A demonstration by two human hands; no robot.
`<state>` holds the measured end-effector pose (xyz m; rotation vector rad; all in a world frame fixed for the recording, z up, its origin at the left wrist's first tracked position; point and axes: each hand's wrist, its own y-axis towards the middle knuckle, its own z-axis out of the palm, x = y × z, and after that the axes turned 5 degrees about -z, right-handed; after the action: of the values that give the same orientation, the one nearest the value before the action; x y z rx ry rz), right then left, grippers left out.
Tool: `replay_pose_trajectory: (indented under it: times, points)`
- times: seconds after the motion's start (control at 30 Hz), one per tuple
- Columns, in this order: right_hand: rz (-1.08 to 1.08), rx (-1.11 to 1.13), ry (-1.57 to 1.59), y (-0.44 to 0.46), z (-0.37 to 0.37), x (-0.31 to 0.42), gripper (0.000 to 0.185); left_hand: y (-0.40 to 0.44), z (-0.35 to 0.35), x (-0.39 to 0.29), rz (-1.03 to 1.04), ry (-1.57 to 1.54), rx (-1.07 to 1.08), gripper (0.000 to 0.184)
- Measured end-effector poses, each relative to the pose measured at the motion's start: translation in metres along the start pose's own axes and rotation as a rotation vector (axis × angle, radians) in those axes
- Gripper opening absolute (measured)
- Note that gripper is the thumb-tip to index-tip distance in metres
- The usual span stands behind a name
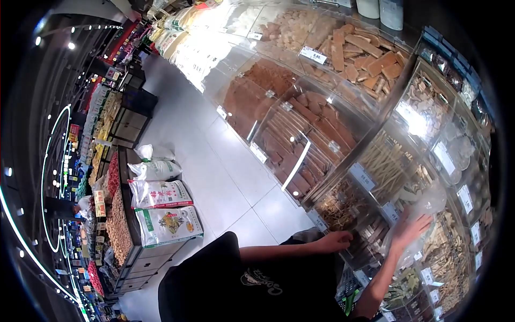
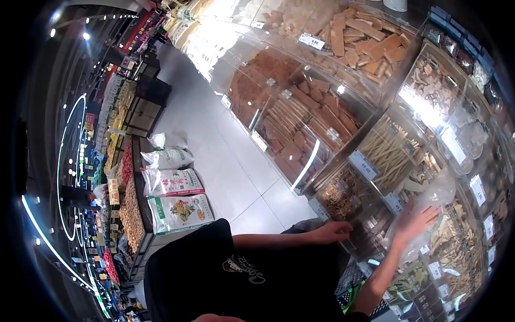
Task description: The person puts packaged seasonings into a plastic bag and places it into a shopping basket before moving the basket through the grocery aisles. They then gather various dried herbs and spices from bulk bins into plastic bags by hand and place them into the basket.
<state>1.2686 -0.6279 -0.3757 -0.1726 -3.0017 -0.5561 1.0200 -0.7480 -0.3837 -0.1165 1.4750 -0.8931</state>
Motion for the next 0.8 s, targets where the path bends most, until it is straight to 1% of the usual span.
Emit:
replay_pose_trajectory:
  times: [0.03,0.1,0.13,0.17,0.23,0.33,0.37,0.47,0.5,0.6,0.7,0.8]
  points:
    - [0.012,0.003,0.015,-0.008,-0.001,0.001,0.072,-0.001,0.002,-0.003,0.024,-0.031,-0.033,0.032]
    - [0.068,0.021,0.109,-0.053,0.006,0.003,0.07,0.0,0.0,0.003,0.067,0.027,-0.057,0.032]
    - [0.088,0.034,0.16,-0.061,0.007,0.006,0.068,0.001,-0.001,0.006,0.088,0.05,-0.076,0.032]
    - [0.042,-0.006,0.123,-0.056,0.011,0.0,0.068,0.001,-0.001,0.011,0.154,0.084,-0.118,0.031]
    - [-0.035,-0.078,0.045,-0.033,0.017,-0.016,0.067,-0.001,-0.004,0.012,0.118,0.085,-0.085,0.032]
    - [0.15,-0.012,0.145,0.028,-0.004,-0.021,0.064,-0.013,-0.003,-0.009,0.024,0.057,-0.037,0.032]
    - [0.13,-0.035,0.101,0.026,0.005,-0.026,0.064,-0.012,-0.004,-0.017,-0.004,0.05,-0.021,0.033]
    - [0.055,0.051,0.061,-0.015,-0.01,-0.012,0.07,-0.002,-0.004,0.005,0.091,0.032,-0.06,0.033]
    - [0.07,-0.015,0.13,-0.034,0.008,-0.017,0.077,-0.006,-0.007,-0.004,0.051,0.031,-0.058,0.031]
    - [-0.037,0.196,0.059,-0.068,0.014,-0.036,0.072,-0.009,-0.013,-0.001,0.113,0.081,-0.086,0.03]
    - [-0.047,0.086,-0.035,-0.023,0.0,-0.043,0.075,-0.013,-0.016,-0.008,0.109,0.116,-0.064,0.029]
    - [0.038,-0.13,0.097,0.012,0.001,-0.045,0.062,-0.008,-0.009,-0.005,0.119,0.095,-0.044,0.028]
